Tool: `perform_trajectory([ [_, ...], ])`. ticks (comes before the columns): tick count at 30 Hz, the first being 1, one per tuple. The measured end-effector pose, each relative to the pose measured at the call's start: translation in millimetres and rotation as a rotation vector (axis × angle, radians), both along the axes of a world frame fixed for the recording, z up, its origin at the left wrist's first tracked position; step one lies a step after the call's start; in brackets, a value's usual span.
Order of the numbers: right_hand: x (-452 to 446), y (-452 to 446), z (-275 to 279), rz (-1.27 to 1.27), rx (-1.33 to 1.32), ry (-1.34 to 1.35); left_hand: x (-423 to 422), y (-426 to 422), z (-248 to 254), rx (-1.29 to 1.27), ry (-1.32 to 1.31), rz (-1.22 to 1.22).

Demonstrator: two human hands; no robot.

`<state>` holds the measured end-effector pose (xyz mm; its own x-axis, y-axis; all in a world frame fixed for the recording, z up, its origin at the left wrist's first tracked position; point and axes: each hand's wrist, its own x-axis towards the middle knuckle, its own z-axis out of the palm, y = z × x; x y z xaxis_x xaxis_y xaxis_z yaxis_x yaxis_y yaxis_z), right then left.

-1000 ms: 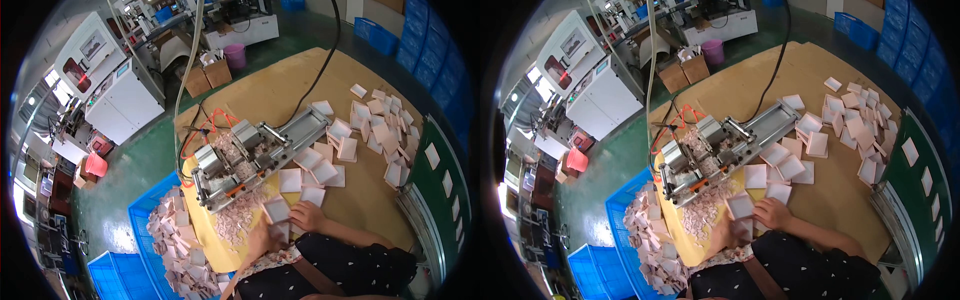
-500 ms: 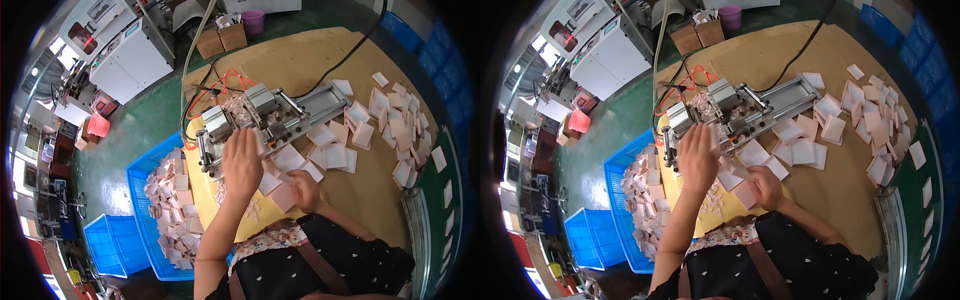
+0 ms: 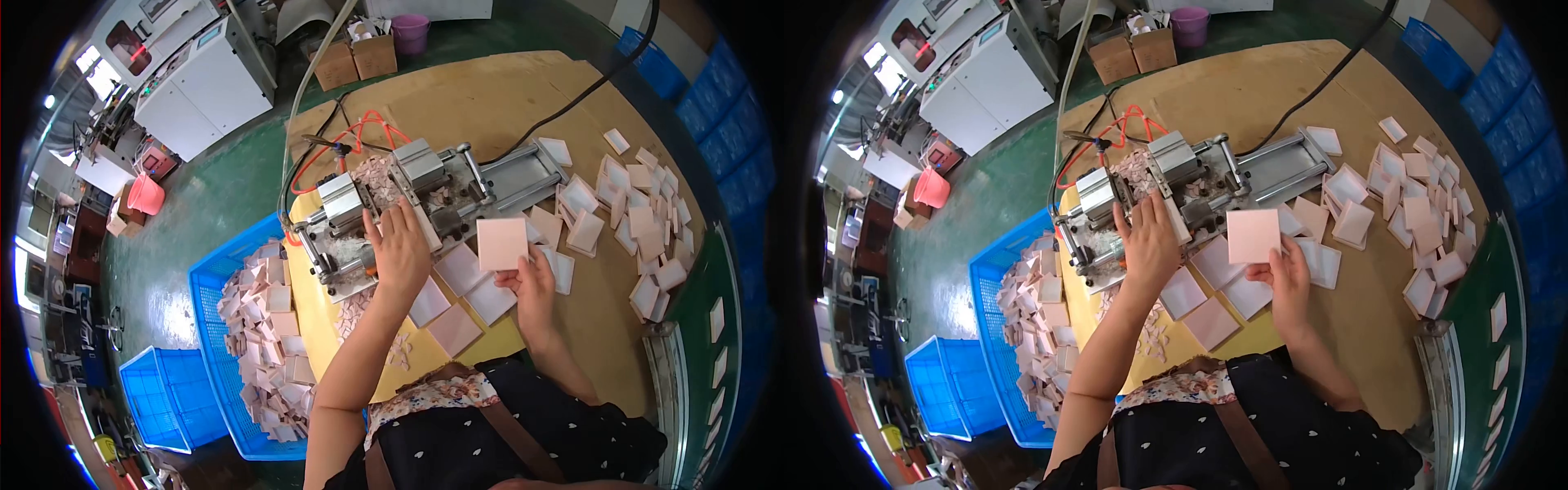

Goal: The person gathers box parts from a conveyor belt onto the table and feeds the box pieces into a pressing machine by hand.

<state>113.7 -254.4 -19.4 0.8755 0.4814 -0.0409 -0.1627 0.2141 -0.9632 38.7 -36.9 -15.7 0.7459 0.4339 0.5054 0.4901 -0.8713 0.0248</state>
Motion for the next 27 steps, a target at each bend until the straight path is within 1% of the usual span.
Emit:
perform_trajectory([
  [1, 2, 10, 5, 0.012, 0.078, 0.038, 0, 1, -1, 0.031, 0.018, -0.003],
  [3, 4, 32, 10, 0.070, 0.160, 0.064, -5, 4, 2, -0.006, 0.029, -0.051],
  [4, 3, 44, 13, 0.102, 0.208, 0.080, -11, 3, 17, -0.037, 0.005, -0.072],
  [5, 3, 54, 10, 0.153, 0.226, 0.110, -22, 1, 35, -0.078, -0.081, -0.005],
  [6, 2, 63, 13, 0.238, 0.175, 0.134, -36, 2, 49, -0.123, -0.166, 0.059],
  [7, 0, 71, 15, 0.320, 0.123, 0.162, -54, 27, 32, -0.388, -0.113, 0.190],
  [8, -4, 79, 10, 0.393, 0.086, 0.188, -75, 23, 60, -0.378, -0.092, 0.362],
  [9, -9, 89, 9, 0.429, 0.070, 0.210, -86, 30, 62, -0.240, -0.145, 0.382],
  [10, -13, 98, 1, 0.431, 0.060, 0.171, -95, 33, 62, -0.107, -0.197, 0.405],
  [11, -14, 108, -8, 0.439, 0.052, 0.128, -99, 32, 62, -0.172, -0.218, 0.241],
  [12, -11, 114, -9, 0.426, 0.043, 0.205, -96, 29, 59, -0.311, -0.161, 0.080],
  [13, -11, 118, -10, 0.439, 0.045, 0.205, -91, 23, 53, -0.451, -0.102, -0.081],
  [14, -10, 118, -12, 0.449, 0.074, 0.211, -85, 14, 47, -0.357, -0.015, -0.155],
  [15, -10, 116, -13, 0.452, 0.099, 0.218, -76, 11, 34, -0.295, 0.009, -0.243],
  [16, -8, 112, -11, 0.474, 0.074, 0.156, -71, 13, 25, -0.314, 0.008, -0.250],
  [17, -8, 106, -6, 0.417, -0.041, 0.042, -65, 15, 19, -0.329, 0.002, -0.263],
  [18, -10, 99, 0, 0.353, -0.153, -0.070, -62, 15, 25, -0.303, -0.059, -0.281],
  [19, -6, 86, -12, 0.277, -0.232, -0.395, -59, 15, 31, -0.335, -0.060, -0.265],
  [21, -2, 56, -9, 0.270, -0.398, -0.582, -52, 20, 32, -0.400, -0.022, -0.276],
  [22, 0, 42, -4, 0.322, -0.492, -0.640, -48, 21, 33, -0.410, -0.030, -0.276],
  [23, 0, 28, -1, 0.328, -0.499, -0.646, -46, 22, 34, -0.459, -0.042, -0.299],
  [24, 0, 16, 1, 0.364, -0.562, -0.811, -45, 23, 36, -0.504, -0.053, -0.321],
  [25, 1, 7, 5, 0.396, -0.622, -0.975, -47, 22, 39, -0.445, -0.126, -0.358],
  [26, 1, -1, 10, 0.397, -0.626, -0.974, -56, 21, 45, -0.416, -0.184, -0.274],
  [27, 0, -10, 17, 0.430, -0.695, -1.044, -69, 20, 49, -0.394, -0.236, -0.194],
])
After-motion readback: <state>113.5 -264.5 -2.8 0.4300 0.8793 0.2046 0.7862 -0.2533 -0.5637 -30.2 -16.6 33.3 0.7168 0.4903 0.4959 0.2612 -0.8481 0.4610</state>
